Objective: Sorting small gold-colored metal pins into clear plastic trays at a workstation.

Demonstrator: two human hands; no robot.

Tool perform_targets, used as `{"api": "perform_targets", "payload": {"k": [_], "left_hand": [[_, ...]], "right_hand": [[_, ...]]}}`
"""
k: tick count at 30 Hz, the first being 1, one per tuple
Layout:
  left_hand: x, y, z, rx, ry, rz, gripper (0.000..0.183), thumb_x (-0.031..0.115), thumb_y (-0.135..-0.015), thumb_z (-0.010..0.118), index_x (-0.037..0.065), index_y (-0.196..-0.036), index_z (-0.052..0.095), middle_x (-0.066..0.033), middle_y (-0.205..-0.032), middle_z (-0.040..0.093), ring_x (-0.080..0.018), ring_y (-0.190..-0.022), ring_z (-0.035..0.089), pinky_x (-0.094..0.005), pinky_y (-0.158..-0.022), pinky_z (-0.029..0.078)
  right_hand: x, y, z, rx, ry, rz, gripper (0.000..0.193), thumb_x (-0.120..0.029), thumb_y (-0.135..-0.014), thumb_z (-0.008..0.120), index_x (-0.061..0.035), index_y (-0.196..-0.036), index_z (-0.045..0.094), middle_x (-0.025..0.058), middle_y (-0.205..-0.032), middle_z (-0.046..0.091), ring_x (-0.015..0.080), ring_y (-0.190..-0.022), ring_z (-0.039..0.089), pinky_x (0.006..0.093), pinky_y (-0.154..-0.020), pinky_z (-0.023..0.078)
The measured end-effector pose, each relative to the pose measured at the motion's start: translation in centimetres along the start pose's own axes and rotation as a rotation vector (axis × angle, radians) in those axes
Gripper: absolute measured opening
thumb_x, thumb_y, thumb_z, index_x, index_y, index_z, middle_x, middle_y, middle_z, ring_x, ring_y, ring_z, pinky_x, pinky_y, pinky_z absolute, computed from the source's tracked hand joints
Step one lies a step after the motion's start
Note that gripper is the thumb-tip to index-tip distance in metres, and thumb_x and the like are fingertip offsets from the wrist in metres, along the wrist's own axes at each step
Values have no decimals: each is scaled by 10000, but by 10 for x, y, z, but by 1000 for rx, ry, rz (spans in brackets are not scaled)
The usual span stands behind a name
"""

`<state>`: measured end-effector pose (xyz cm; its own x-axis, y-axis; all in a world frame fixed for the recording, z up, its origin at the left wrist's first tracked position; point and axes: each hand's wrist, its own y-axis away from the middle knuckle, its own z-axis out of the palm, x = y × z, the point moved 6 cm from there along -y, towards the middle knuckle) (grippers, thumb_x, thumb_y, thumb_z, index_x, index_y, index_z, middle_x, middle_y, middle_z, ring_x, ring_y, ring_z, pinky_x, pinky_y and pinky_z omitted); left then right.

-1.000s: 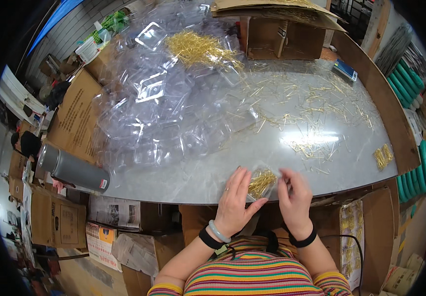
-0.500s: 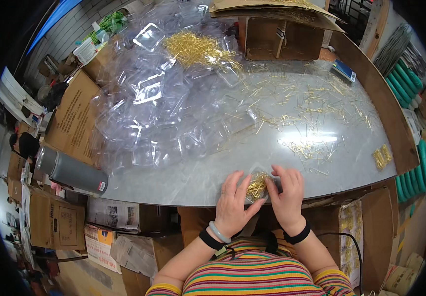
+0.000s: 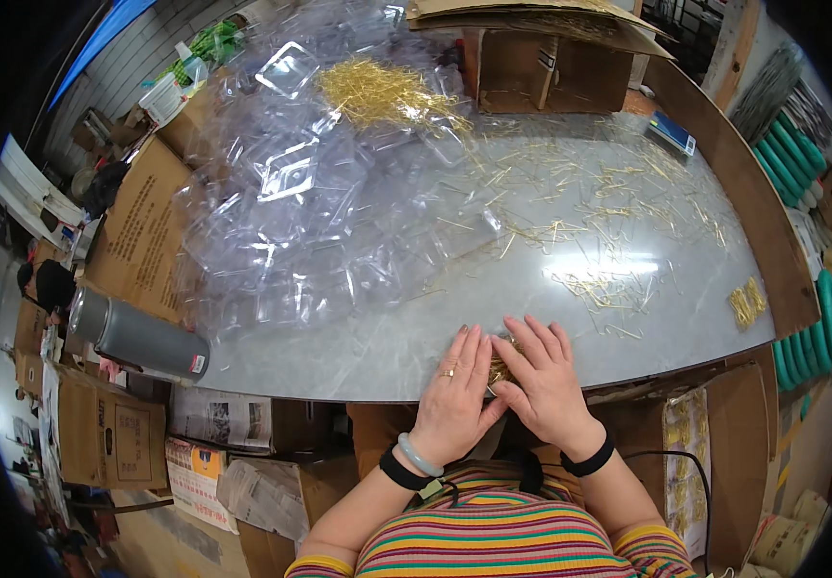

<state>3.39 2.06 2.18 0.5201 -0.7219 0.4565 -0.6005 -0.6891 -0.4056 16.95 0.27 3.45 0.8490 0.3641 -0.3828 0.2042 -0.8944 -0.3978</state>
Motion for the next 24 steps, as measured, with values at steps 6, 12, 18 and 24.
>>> {"api": "perform_targets", "payload": {"k": [6, 12, 18, 24], "left_hand": [[-6, 2, -4, -87, 231, -47, 1164, 251, -748, 794, -70, -1567, 31, -305, -1599, 208, -457, -1489, 219, -486, -1222, 225], [-23, 4, -16, -156, 739, -114, 1189, 180, -773, 782, 0, -1591, -62, -285, -1634, 161, -404, -1527, 175, -468, -1232, 162], [-15, 6, -17, -74, 345, -76, 888, 344, -914, 703, -62, -1547, 230, -263, -1611, 234, -425, -1494, 242, -487, -1208, 243], [1, 4, -2, -105, -7, 58, 829, 425, -927, 668, -48, -1514, 323, -248, -1577, 314, -441, -1463, 298, -553, -1188, 248]], "right_hand": [[-10, 1, -8, 61, -30, 11, 631, -458, -826, 725, -146, -1359, 595, 159, -1486, 452, 413, -1334, 402, 557, -1096, 302], [-14, 7, -1, 174, 84, 26, 611, -341, -734, 777, -176, -1307, 644, 134, -1450, 482, 374, -1209, 463, 489, -1004, 385], [-15, -1, 1, 104, 221, 172, 586, -379, -794, 745, -171, -1330, 633, 132, -1475, 474, 395, -1240, 427, 510, -1033, 329], [-9, 0, 11, -62, 22, 171, 818, -342, -825, 734, -38, -1501, 388, 204, -1579, 328, 407, -1490, 234, 598, -1199, 118]]}}
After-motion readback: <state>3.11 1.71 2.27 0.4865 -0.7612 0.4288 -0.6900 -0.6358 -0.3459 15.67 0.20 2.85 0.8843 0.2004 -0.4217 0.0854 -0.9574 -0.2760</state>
